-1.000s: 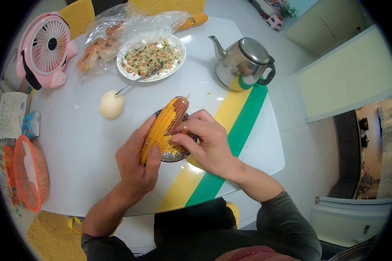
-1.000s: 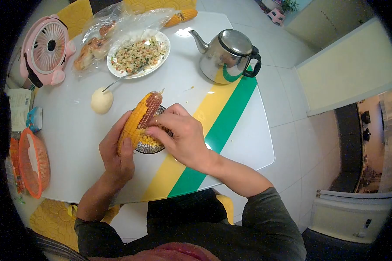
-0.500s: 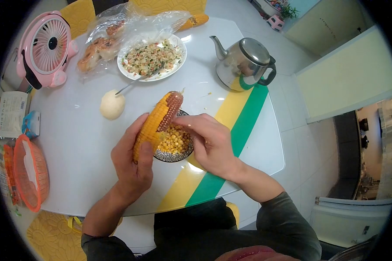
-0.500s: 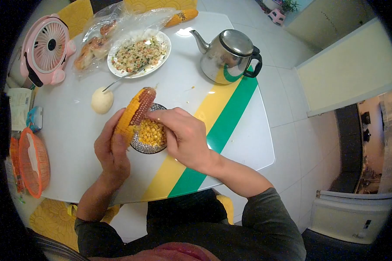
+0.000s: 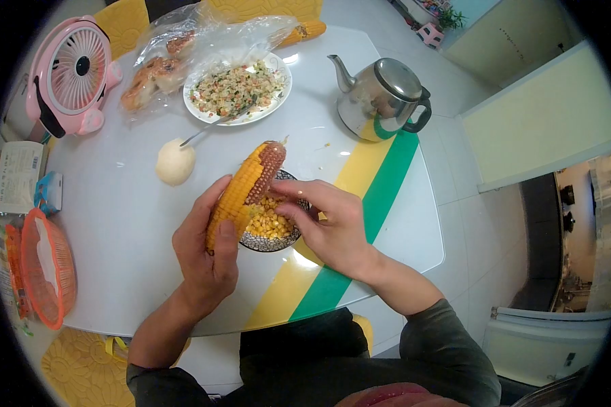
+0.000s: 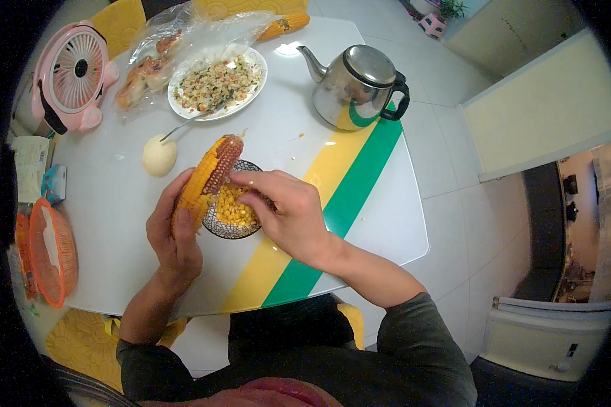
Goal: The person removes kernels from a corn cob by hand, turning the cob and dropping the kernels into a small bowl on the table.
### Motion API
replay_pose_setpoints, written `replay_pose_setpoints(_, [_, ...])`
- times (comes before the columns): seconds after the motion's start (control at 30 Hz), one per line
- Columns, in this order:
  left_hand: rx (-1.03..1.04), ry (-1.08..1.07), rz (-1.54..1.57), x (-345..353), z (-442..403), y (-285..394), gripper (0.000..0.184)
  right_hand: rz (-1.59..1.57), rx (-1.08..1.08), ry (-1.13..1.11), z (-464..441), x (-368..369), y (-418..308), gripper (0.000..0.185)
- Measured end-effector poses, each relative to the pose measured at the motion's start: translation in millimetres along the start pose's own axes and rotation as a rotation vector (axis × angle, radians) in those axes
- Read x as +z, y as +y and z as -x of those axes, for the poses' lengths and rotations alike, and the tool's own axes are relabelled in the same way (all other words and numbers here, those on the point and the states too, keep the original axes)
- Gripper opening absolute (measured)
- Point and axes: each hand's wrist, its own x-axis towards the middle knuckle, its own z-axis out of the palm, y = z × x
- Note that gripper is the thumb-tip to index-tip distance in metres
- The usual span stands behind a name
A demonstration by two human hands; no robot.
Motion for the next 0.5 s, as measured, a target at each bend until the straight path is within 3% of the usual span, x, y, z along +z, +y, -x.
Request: replay_pose_setpoints(0.5, [-0.038,-0.061,-0.031,2,0,5,0.045,0.022,0.020,0.049,0,-1,-4,0.018])
